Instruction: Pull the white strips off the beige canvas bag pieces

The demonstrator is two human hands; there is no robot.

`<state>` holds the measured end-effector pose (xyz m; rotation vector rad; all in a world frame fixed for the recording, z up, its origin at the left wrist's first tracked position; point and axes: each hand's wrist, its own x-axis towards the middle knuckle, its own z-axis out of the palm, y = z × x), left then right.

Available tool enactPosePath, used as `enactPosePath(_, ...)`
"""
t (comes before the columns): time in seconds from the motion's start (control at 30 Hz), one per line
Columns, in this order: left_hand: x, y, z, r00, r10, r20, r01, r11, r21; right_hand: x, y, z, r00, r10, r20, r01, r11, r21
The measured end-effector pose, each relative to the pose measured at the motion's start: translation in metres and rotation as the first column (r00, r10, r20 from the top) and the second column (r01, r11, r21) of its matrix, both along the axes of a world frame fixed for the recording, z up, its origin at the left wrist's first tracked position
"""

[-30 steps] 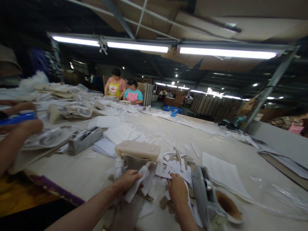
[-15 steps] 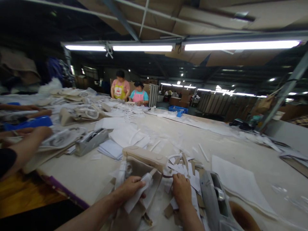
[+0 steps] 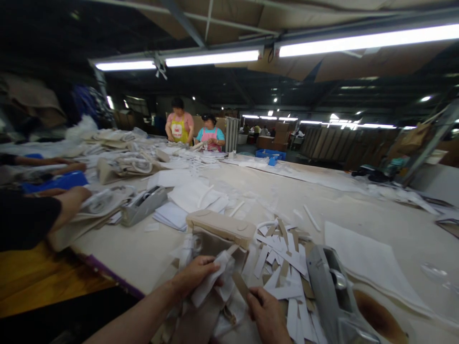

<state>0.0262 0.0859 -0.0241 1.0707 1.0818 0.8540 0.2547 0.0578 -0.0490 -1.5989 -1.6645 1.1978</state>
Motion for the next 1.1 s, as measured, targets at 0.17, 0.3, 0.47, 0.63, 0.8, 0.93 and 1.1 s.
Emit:
enactPosePath(0.17,0.001,-0.003,0.005,1.0,0.008,0.026,-0.009,1.0,0.014,-0.009,0.014,-0.002,0.997,0.052,0.058,-0.054,0.998,0.04)
enactPosePath(0.3,0.002,-0.006,0.005,0.998,0.028,0.052,-0.029,0.999,0.027,-0.02,0.025,-0.003,0.995,0.068,0.078,-0.074,0.994,0.077)
enactPosePath(0.47,0.002,-0.009,0.005,0.997,0.066,0.035,-0.066,0.998,-0.018,-0.034,0.037,-0.005,0.995,0.069,0.067,-0.077,0.988,0.13)
enactPosePath(0.63,0.004,-0.01,0.007,0.993,0.104,0.062,-0.101,0.993,-0.054,-0.049,0.046,-0.005,0.997,0.063,0.04,-0.069,0.985,0.158)
enactPosePath(0.8,0.003,-0.009,0.003,0.991,0.088,0.095,-0.085,0.996,-0.036,-0.052,0.049,-0.005,0.996,0.078,0.03,-0.082,0.986,0.148)
enactPosePath(0.93,0.002,-0.008,-0.002,0.995,0.081,0.065,-0.079,0.996,-0.041,-0.042,0.046,-0.002,0.994,0.111,0.024,-0.113,0.986,0.126)
enactPosePath(1.1,0.002,-0.009,0.0,0.996,0.071,0.061,-0.068,0.996,-0.055,-0.044,0.049,-0.002,0.996,0.094,-0.01,-0.092,0.989,0.117)
